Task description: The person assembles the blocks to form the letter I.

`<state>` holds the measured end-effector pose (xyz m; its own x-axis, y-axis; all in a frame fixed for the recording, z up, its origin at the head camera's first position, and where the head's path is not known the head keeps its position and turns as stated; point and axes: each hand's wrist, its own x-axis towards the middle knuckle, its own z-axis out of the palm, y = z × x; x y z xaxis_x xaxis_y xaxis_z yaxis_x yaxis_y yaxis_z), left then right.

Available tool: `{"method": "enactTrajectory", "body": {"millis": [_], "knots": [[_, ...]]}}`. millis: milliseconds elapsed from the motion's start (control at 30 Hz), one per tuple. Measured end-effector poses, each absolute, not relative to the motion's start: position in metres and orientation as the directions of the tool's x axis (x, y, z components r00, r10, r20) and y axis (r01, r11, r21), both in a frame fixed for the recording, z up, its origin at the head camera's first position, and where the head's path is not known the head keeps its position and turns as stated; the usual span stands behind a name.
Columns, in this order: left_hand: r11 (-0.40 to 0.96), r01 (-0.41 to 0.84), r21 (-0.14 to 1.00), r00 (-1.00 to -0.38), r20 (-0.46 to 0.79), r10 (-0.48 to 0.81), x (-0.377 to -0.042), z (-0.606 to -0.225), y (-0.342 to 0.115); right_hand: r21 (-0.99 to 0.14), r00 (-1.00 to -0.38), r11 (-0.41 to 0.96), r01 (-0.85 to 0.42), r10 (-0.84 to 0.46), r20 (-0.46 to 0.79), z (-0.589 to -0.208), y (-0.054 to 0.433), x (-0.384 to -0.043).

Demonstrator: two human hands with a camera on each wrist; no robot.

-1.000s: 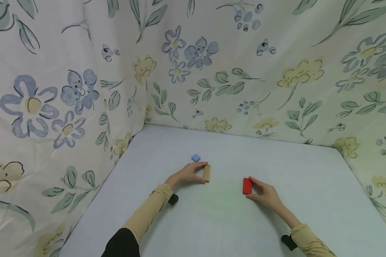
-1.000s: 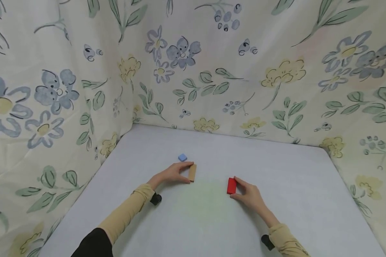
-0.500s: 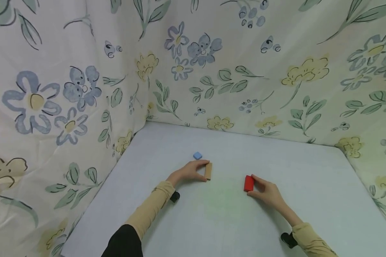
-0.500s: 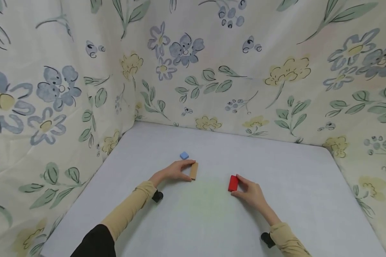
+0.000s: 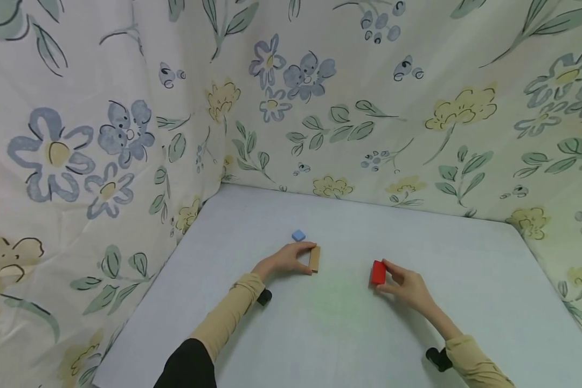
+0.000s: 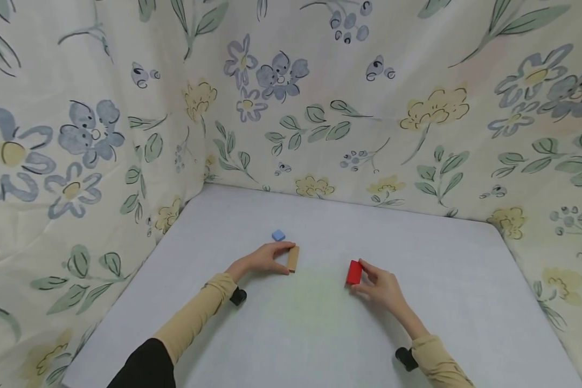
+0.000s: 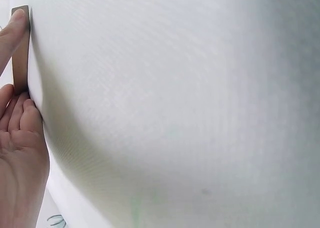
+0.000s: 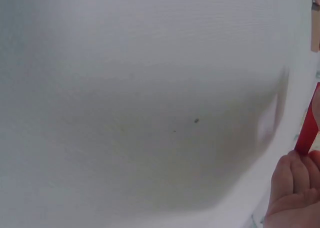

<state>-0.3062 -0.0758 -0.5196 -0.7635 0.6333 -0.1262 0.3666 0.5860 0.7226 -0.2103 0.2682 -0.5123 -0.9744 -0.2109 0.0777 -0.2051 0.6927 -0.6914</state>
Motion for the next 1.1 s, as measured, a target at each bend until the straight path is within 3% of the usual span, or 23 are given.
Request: {"method": "enactTrajectory", "body": {"millis": [600,1100], "knots": [[0.576,0.345,0.741,-0.768,-0.130,0.627,-0.307,-0.517,-0.075,-0.794,-0.971,0.574,-0.198,-0.223,0.081,-0.492,0.251,-0.210],[0.558,0.334,0.760,-0.762,-0.130,0.634,-0.307,-0.520,-0.075,-0.804,-0.969,0.555,-0.211,-0.229,0.096,-0.485,0.237,-0.208]]}}
